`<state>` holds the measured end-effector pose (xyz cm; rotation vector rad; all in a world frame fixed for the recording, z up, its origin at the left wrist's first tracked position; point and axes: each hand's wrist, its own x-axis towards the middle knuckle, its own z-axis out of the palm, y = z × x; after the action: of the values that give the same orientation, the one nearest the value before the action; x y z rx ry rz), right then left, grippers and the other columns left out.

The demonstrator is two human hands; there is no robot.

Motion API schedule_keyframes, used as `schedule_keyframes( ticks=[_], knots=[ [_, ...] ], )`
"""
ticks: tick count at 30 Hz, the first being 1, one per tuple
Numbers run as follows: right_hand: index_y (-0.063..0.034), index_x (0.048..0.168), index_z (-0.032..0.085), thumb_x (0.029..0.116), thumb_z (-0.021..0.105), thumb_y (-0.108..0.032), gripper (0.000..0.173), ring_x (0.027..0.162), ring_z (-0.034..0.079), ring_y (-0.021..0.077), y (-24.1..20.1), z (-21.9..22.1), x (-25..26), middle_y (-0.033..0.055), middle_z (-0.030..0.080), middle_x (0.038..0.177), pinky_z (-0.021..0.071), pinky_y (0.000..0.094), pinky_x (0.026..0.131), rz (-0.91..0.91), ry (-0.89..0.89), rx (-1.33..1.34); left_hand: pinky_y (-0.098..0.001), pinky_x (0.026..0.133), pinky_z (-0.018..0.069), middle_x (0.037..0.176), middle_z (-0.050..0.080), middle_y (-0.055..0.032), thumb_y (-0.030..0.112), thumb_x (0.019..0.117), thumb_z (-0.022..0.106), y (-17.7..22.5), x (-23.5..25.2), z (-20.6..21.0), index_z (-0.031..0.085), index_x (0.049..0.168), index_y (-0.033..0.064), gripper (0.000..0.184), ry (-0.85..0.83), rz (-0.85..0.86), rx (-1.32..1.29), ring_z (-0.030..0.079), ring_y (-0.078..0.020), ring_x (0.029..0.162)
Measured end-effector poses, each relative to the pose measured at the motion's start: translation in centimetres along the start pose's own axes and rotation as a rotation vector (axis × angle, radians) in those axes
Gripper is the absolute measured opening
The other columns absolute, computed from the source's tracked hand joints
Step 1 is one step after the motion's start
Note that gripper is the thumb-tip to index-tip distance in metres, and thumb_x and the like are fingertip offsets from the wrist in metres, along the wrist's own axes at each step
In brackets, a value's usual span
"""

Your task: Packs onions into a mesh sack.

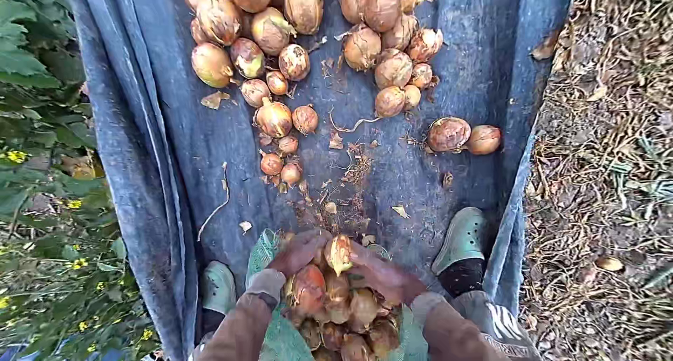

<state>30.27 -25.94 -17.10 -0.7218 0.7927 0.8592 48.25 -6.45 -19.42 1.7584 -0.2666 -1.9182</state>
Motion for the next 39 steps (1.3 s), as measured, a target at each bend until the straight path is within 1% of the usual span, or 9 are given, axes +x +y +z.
schedule_keyframes(
  ticks=[4,6,9,12,15,19,22,34,39],
  knots=[
    [-0.0179,0.135,0.067,0.0980,0.069,-0.035,0.041,0.120,0.066,0.0246,4.0,0.0,-7.5,0.0083,0.070,0.129,0.0503,0.0526,0.107,0.173,-0.378,-0.637,-0.0620,0.112,0.0419,0.140,0.063,-0.0125,0.056,0.0992,0.057,-3.1,-11.6,6.6,0.061,0.143,0.0232,0.055,-0.356,-0.149,0.296,0.058,-0.0330,0.131],
    [-0.0136,0.124,0.072,0.0981,0.068,-0.031,0.032,0.107,0.071,0.0223,1.4,-2.2,-6.8,0.0068,0.074,0.117,0.0570,0.0475,0.098,0.019,-0.157,-0.518,-0.0574,0.105,0.0508,0.119,0.074,-0.0112,0.049,0.0993,0.061,-2.4,-12.7,5.5,0.076,0.121,0.0145,0.043,-0.005,-0.097,0.176,0.069,-0.0282,0.115],
    [-0.0209,0.138,0.062,0.0993,0.067,-0.031,0.041,0.105,0.073,0.0218,-6.1,-3.9,-1.8,0.0019,0.071,0.126,0.0628,0.0453,0.090,-0.302,0.378,-0.365,-0.0523,0.103,0.0536,0.135,0.066,-0.0075,0.050,0.0983,0.062,1.5,-7.0,0.9,0.063,0.140,0.0199,0.052,0.665,-0.066,0.208,0.064,-0.0256,0.123],
    [-0.0244,0.154,0.046,0.0947,0.073,-0.035,0.066,0.119,0.067,0.0214,-15.1,-3.6,6.4,0.0044,0.053,0.151,0.0605,0.0462,0.096,-0.578,0.647,-0.616,-0.0653,0.100,0.0497,0.151,0.047,-0.0219,0.061,0.0843,0.075,0.8,2.8,-1.5,0.041,0.156,0.0204,0.089,0.812,-0.164,0.293,0.054,-0.0457,0.129],
    [-0.0251,0.158,0.039,0.0869,0.079,-0.044,0.084,0.130,0.057,0.0307,-23.2,-1.5,14.7,0.0120,0.046,0.156,0.0528,0.0539,0.102,-0.749,0.744,-0.877,-0.0608,0.092,0.0561,0.143,0.050,-0.0244,0.033,0.0889,0.077,-1.9,8.2,-0.9,0.058,0.140,0.0116,0.059,0.898,-0.119,0.310,0.060,-0.0440,0.119],
    [-0.0344,0.164,0.022,0.0723,0.072,-0.080,0.114,0.132,0.054,0.0407,-29.9,1.5,21.1,0.0156,0.051,0.152,0.0467,0.0661,0.101,-0.547,0.664,-1.209,-0.0583,0.080,0.0606,0.132,0.057,-0.0194,0.020,0.0990,0.064,-1.7,6.4,-2.5,0.036,0.154,0.0184,0.062,0.830,0.039,-0.568,0.067,-0.0363,0.104],
    [-0.0381,0.161,0.025,0.0611,0.067,-0.091,0.120,0.120,0.061,0.0450,-31.4,3.8,23.2,0.0191,0.063,0.134,0.0489,0.0725,0.089,-0.364,0.749,-1.277,-0.0741,0.093,0.0499,0.159,0.040,-0.0144,0.056,0.1035,0.050,0.7,5.2,-5.7,0.013,0.161,0.0453,0.069,0.658,0.177,-1.192,0.052,-0.0476,0.133],
    [-0.0391,0.158,0.032,0.0883,0.070,-0.060,0.082,0.116,0.065,0.0297,-11.7,1.6,11.6,0.0094,0.064,0.135,0.0563,0.0548,0.092,-0.160,0.120,0.142,-0.0688,0.088,0.0565,0.147,0.057,-0.0108,0.077,0.0957,0.041,1.0,0.8,-6.9,0.042,0.154,0.0364,0.071,0.354,-0.033,-0.954,0.062,-0.0412,0.125],
    [-0.0206,0.149,0.054,0.0861,0.083,-0.036,0.071,0.116,0.069,0.0266,-2.3,-1.8,-1.9,0.0110,0.067,0.133,0.0573,0.0502,0.100,0.031,-0.141,-0.440,-0.0583,0.108,0.0484,0.138,0.064,-0.0150,0.054,0.0950,0.066,-2.2,-9.5,0.5,0.060,0.144,0.0170,0.061,-0.090,-0.082,0.054,0.062,-0.0318,0.126]
  ],
)
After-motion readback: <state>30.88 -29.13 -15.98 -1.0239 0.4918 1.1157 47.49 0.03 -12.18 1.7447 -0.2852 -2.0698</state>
